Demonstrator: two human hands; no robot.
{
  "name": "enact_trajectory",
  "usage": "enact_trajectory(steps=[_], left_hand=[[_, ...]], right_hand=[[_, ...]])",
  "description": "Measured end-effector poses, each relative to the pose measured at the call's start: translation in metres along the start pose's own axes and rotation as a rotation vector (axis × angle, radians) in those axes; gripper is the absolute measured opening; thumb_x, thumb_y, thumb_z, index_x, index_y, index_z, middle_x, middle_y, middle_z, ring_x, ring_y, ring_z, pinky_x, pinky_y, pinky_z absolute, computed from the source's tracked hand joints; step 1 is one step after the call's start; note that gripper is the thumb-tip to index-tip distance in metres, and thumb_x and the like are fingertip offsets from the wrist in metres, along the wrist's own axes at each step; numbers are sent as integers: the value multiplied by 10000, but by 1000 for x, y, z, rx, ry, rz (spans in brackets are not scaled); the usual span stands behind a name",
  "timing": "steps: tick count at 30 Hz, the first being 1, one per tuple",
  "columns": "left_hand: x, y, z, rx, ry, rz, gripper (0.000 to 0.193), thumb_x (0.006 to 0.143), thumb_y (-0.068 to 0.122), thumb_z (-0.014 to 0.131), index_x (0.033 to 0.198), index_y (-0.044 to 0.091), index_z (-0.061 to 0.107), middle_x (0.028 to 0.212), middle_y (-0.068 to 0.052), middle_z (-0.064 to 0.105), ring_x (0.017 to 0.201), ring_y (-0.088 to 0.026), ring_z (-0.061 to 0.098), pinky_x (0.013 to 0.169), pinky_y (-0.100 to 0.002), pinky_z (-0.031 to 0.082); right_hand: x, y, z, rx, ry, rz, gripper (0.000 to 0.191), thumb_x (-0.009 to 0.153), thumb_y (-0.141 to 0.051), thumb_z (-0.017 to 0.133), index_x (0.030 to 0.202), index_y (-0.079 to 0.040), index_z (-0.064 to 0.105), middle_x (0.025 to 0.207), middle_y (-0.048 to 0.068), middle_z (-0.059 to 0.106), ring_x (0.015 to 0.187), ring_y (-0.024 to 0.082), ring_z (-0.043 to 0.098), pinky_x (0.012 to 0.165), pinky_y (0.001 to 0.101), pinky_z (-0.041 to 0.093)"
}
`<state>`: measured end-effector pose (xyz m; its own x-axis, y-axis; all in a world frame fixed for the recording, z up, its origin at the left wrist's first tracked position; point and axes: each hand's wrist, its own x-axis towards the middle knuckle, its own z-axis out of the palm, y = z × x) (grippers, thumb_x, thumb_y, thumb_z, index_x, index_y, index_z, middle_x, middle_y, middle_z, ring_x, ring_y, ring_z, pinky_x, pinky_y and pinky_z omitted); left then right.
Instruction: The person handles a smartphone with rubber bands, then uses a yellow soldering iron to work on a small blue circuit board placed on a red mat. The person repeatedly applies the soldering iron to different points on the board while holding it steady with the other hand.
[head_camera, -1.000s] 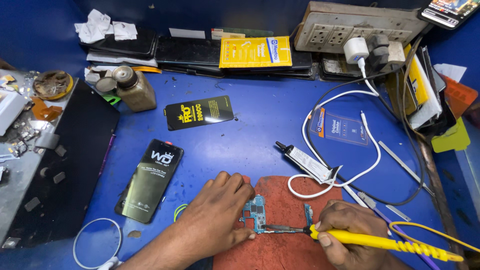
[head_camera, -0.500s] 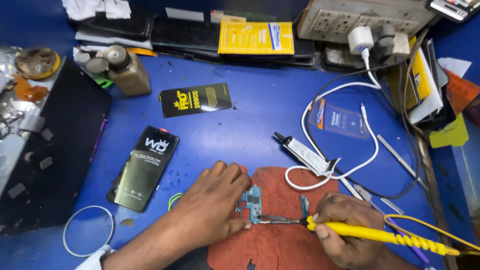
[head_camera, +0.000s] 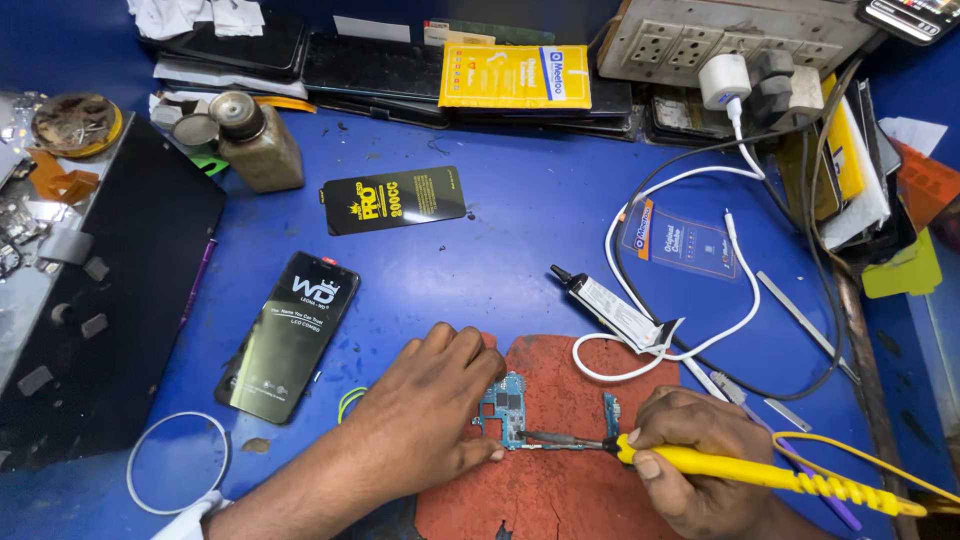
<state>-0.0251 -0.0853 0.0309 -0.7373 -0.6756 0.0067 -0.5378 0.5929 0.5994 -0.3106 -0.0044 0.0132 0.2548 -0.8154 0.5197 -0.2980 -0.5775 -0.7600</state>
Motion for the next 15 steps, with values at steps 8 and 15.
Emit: enact_trajectory(steps=[8, 15], left_hand=[[0, 1, -1, 3, 0, 7, 705, 632, 345, 912, 1165, 16, 589, 1121, -106, 547, 1055, -300, 507, 865, -442, 437], [0, 0, 0, 9, -7, 7, 711, 640, 354, 913, 1173, 13, 587, 1125, -106, 545, 1057, -297, 504, 868, -442, 437]], right_hand=[[0, 0, 2, 25, 27, 4, 93, 877, -30, 658, 964, -12, 628, 748, 62, 666, 625, 136, 676, 588, 289, 578], [0, 0, 2, 12, 32, -16, 85, 894, -40, 655, 970, -16, 624, 761, 64, 678, 646, 140, 689, 618, 297, 593]])
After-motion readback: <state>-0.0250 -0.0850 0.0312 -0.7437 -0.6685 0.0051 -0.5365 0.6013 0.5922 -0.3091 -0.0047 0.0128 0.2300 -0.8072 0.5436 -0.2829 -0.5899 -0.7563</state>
